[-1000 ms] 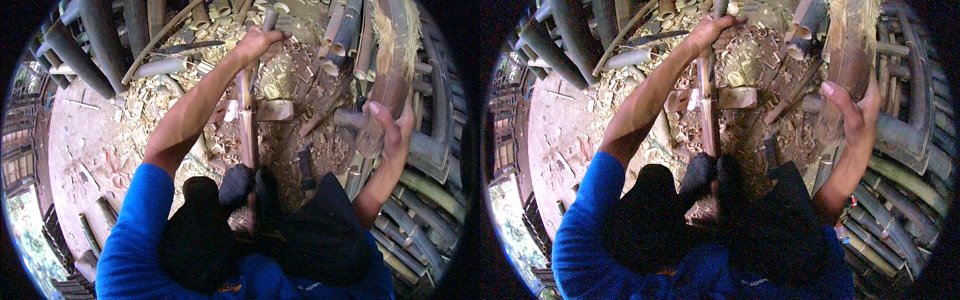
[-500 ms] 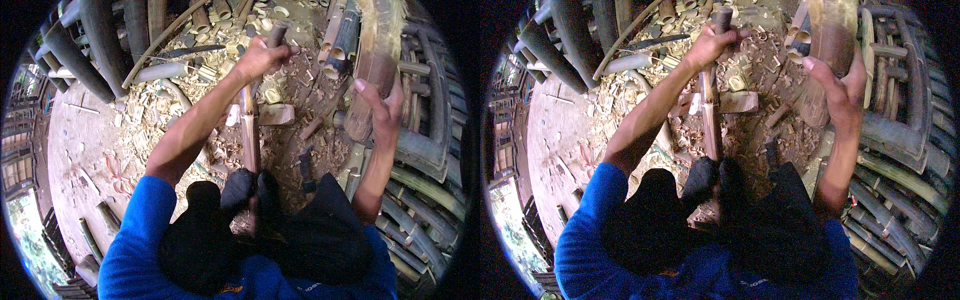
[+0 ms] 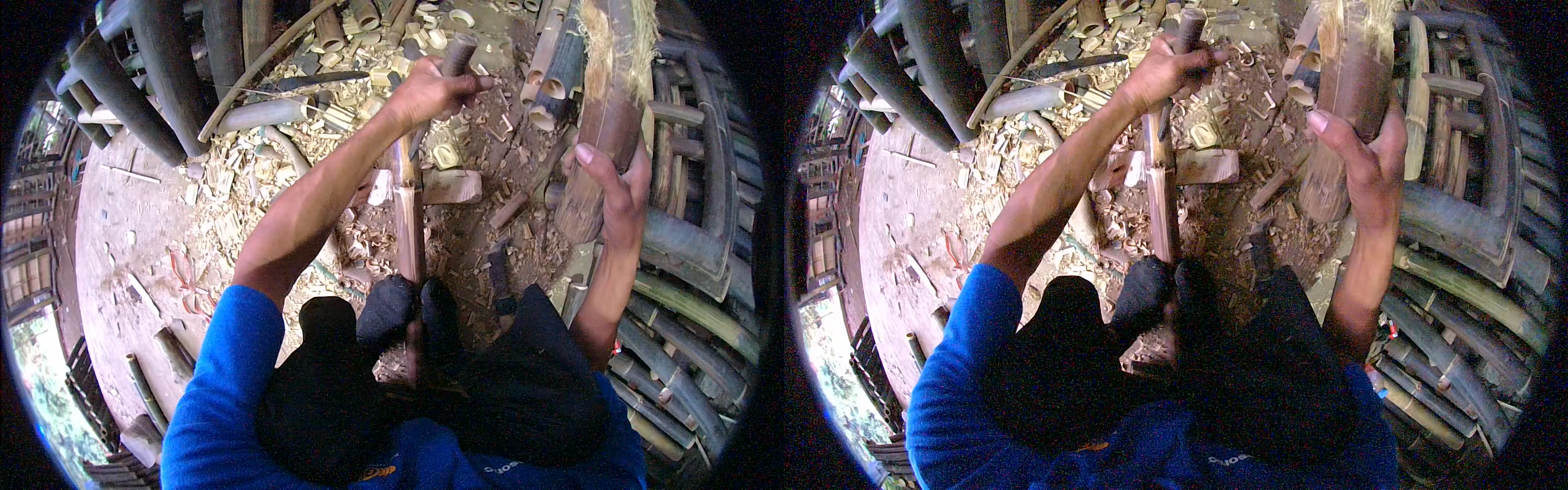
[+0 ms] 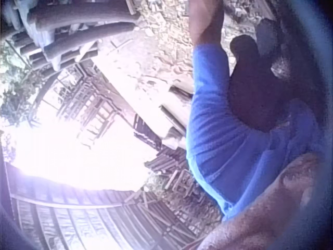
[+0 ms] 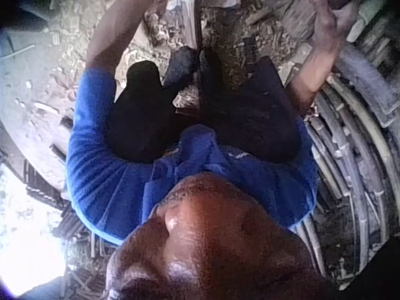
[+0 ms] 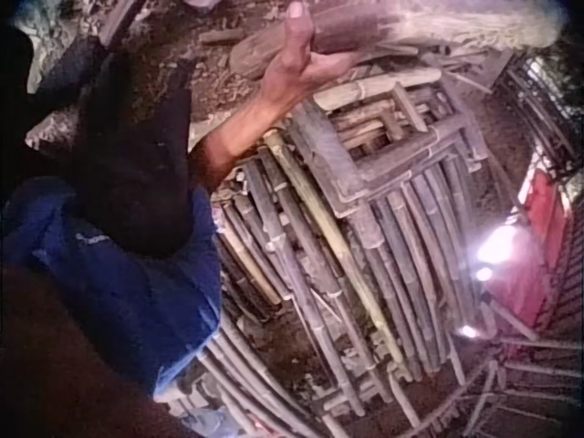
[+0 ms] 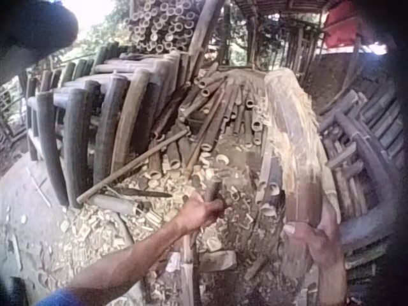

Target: The person splits a piece of bamboo by hand using a knife and a wooden mallet to drive the blade through the wood.

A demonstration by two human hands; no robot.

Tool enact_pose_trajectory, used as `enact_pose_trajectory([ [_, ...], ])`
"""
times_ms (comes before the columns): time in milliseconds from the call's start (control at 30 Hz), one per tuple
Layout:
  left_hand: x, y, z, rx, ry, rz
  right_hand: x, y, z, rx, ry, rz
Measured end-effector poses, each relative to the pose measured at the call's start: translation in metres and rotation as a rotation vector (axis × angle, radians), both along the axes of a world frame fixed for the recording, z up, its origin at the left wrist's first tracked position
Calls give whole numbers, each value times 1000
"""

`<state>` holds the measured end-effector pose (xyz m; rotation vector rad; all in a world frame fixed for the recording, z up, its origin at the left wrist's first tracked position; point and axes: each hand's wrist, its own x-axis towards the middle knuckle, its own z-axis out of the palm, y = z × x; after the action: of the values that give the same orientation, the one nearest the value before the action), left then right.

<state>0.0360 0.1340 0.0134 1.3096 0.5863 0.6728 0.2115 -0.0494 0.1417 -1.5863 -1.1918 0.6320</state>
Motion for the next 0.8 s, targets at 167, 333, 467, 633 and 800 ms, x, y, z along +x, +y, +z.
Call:
enact_pose_trajectory([
  [167, 9, -9, 8, 94, 46, -40, 10, -2, 23, 65, -36, -57],
  [333, 1, -6, -7, 132, 55, 35, 10, 21, -3, -7, -331, 126],
  [467, 4, -5, -1, 63, 103, -29, 25, 32, -2, -13, -514, 198],
  [633, 9, 2, -6, 103, 232, 0, 25, 35, 8, 6, -320, 193],
  [800, 6, -6, -6, 41, 83, -11, 43, 30, -7, -176, -654, 175],
])
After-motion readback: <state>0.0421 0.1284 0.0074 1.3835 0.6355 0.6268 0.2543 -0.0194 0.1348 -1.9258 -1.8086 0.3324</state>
